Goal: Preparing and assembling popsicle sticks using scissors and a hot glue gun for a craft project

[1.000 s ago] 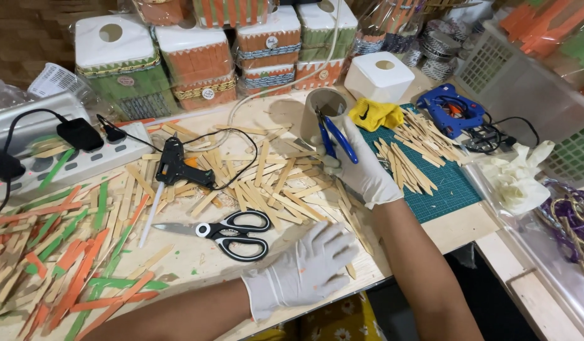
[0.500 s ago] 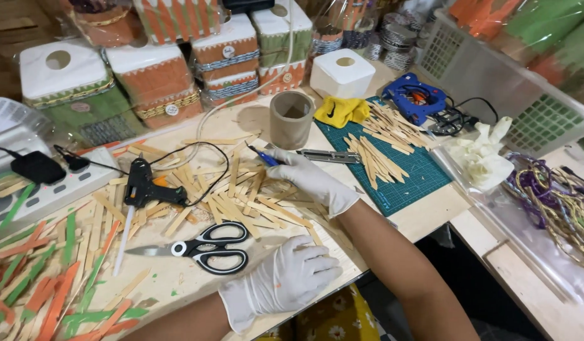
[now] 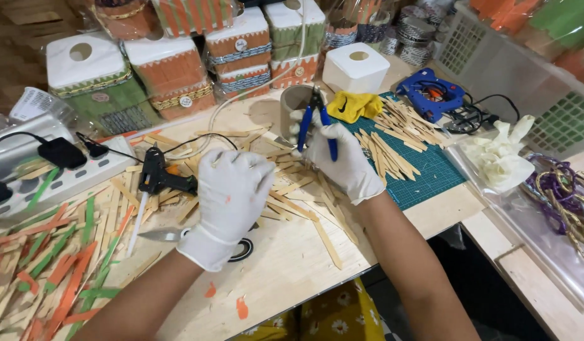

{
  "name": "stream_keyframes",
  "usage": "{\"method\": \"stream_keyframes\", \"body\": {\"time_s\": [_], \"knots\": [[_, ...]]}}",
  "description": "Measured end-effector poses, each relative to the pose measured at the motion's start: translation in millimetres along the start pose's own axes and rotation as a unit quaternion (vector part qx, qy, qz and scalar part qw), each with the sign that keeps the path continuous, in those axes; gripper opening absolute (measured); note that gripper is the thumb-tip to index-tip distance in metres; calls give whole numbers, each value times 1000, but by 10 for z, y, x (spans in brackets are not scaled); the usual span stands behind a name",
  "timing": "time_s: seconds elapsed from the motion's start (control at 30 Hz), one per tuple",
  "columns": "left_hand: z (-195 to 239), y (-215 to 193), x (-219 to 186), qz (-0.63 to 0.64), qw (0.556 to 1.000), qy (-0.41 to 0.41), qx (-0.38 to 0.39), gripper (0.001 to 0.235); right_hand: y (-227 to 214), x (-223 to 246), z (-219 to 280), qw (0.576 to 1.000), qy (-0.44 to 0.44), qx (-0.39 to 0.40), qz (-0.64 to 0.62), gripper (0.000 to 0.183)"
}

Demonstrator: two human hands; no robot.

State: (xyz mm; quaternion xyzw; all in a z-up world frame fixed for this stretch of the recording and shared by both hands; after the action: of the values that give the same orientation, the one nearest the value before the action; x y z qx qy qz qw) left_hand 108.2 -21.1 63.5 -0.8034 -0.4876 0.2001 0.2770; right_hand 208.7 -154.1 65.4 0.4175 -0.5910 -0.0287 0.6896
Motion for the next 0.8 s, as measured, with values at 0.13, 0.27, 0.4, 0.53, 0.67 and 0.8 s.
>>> {"method": "stream_keyframes", "body": {"time_s": [0.13,0.27,0.4,0.53,0.67,0.8], "knots": [[63,500,145,-11,991,-30,127,10,-466,-209,-276,996,-2,65,54,54],[175,1090,87,-29,968,-50,244,33,-646,-325,-368,989,8,38,143,62],[249,1580,281,-18,949,-83,302,29,-738,-385,-432,986,-4,39,161,73],[198,1574,460,59,923,-203,321,19,-916,-423,-521,987,-34,22,153,73],[28,941,564,242,805,-458,290,16,-683,-276,-404,989,-49,27,137,70],[122,1000,1048,399,751,-510,133,23,-579,-217,-302,990,-44,22,129,76]]}}
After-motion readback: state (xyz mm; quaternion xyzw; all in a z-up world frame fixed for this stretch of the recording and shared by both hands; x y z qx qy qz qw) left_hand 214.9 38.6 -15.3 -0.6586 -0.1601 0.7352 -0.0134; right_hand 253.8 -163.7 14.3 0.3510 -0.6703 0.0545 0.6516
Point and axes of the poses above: each hand's wrist, its own z-axis away from the middle knuckle, its own y-axis out of the palm, x = y × z, the point moved 7 cm from there along -z, towards the middle knuckle, and after that the axes turned 8 degrees about z, right-handed, at the moved point
